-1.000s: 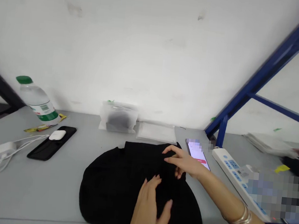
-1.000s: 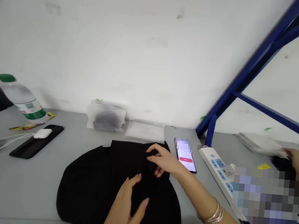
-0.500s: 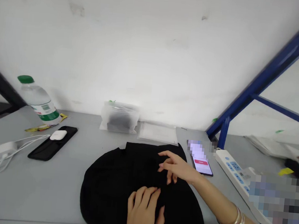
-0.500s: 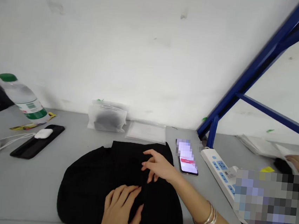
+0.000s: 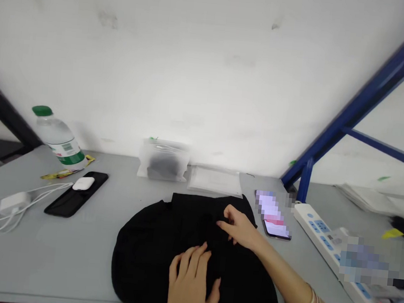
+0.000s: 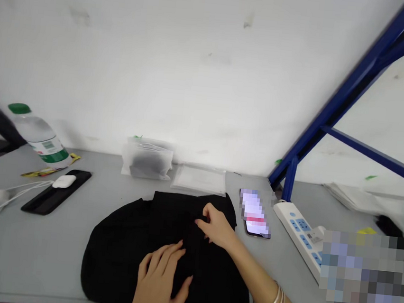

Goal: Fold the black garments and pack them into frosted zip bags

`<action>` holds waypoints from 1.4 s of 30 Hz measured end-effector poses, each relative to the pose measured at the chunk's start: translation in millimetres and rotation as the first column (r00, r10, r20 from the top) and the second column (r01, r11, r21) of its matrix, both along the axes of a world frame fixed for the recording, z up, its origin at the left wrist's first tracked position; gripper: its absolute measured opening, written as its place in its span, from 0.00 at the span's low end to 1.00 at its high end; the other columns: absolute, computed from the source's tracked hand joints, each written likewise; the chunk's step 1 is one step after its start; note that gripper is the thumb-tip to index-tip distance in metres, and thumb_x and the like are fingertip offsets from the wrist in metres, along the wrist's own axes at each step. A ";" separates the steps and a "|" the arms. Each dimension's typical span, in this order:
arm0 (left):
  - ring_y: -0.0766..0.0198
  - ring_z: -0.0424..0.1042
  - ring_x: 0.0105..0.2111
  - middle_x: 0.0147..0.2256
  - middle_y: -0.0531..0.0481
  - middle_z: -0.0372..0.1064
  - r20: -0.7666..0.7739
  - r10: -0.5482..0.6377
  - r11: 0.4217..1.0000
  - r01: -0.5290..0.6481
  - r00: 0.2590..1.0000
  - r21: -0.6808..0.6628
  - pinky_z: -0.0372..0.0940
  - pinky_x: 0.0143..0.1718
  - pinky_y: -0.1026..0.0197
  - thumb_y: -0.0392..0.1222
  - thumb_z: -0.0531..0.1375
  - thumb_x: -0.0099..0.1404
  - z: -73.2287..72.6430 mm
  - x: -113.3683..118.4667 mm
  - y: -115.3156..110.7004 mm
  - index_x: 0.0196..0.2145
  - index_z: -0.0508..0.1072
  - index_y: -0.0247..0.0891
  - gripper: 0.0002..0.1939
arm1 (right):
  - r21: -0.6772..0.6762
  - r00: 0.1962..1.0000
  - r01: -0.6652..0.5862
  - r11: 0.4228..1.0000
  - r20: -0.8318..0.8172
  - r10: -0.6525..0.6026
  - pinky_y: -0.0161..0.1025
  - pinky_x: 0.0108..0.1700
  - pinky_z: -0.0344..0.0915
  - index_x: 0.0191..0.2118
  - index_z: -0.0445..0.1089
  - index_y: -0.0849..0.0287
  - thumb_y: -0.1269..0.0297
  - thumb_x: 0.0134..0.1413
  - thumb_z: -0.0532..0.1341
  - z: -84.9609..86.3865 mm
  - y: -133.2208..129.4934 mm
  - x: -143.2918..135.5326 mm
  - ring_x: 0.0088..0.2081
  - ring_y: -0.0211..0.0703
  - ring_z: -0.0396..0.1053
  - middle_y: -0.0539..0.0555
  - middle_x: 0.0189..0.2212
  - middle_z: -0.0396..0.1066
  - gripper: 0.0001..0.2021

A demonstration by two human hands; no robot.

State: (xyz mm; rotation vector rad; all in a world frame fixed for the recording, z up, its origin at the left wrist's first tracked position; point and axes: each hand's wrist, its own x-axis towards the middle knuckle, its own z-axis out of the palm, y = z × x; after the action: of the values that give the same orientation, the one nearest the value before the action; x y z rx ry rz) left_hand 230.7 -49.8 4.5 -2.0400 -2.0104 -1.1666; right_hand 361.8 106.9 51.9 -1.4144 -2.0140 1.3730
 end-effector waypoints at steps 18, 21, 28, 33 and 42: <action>0.54 0.75 0.37 0.42 0.45 0.76 0.280 0.233 0.950 -0.156 0.931 -0.272 0.65 0.41 0.50 0.46 0.48 0.71 34.6 -25.8 -6.6 0.57 0.66 0.43 0.20 | 0.048 0.890 -0.178 0.983 -0.418 0.182 0.35 0.29 0.68 0.50 0.64 0.56 0.61 0.62 0.57 24.4 -12.0 -57.8 0.31 0.39 0.71 0.51 0.31 0.73 0.12; 0.54 0.74 0.40 0.40 0.47 0.76 0.158 0.232 0.942 -0.181 0.960 -0.282 0.61 0.45 0.47 0.45 0.49 0.71 36.5 -32.8 -10.1 0.51 0.73 0.47 0.17 | 0.410 0.917 -0.214 0.887 -0.227 0.327 0.44 0.46 0.68 0.47 0.69 0.56 0.68 0.60 0.59 18.1 -21.7 -56.0 0.43 0.43 0.70 0.54 0.39 0.75 0.10; 0.46 0.69 0.45 0.44 0.42 0.71 0.026 0.553 0.784 -0.509 0.833 -0.356 0.57 0.50 0.40 0.57 0.50 0.68 38.3 -86.9 -16.5 0.53 0.70 0.43 0.23 | 0.648 0.909 -0.416 0.637 0.284 0.305 0.59 0.59 0.60 0.59 0.66 0.57 0.50 0.59 0.63 1.4 -53.2 -48.9 0.62 0.60 0.55 0.59 0.63 0.61 0.26; 0.33 0.65 0.48 0.46 0.33 0.66 -0.064 0.747 0.585 -0.700 0.662 -0.410 0.58 0.49 0.31 0.65 0.48 0.65 40.3 -136.6 -17.2 0.46 0.69 0.34 0.31 | 0.628 0.872 -0.483 0.610 0.413 0.264 0.66 0.62 0.53 0.65 0.59 0.63 0.40 0.52 0.63 -9.9 -65.4 -53.8 0.66 0.69 0.48 0.65 0.68 0.51 0.42; 0.49 0.68 0.48 0.43 0.44 0.70 0.313 0.297 0.955 -0.276 0.902 -0.112 0.62 0.52 0.46 0.51 0.52 0.69 52.6 -134.3 1.2 0.35 0.68 0.43 0.12 | 0.679 0.918 -0.386 0.625 0.351 0.185 0.64 0.58 0.57 0.66 0.58 0.48 0.53 0.66 0.53 -12.2 -65.4 -51.1 0.61 0.64 0.54 0.67 0.66 0.48 0.24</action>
State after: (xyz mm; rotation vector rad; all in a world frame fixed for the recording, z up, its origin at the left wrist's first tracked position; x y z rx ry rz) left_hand 96.4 -48.6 57.1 -1.5755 -2.4230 -1.4666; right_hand 310.7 41.5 39.7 -0.9179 -2.6087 0.3096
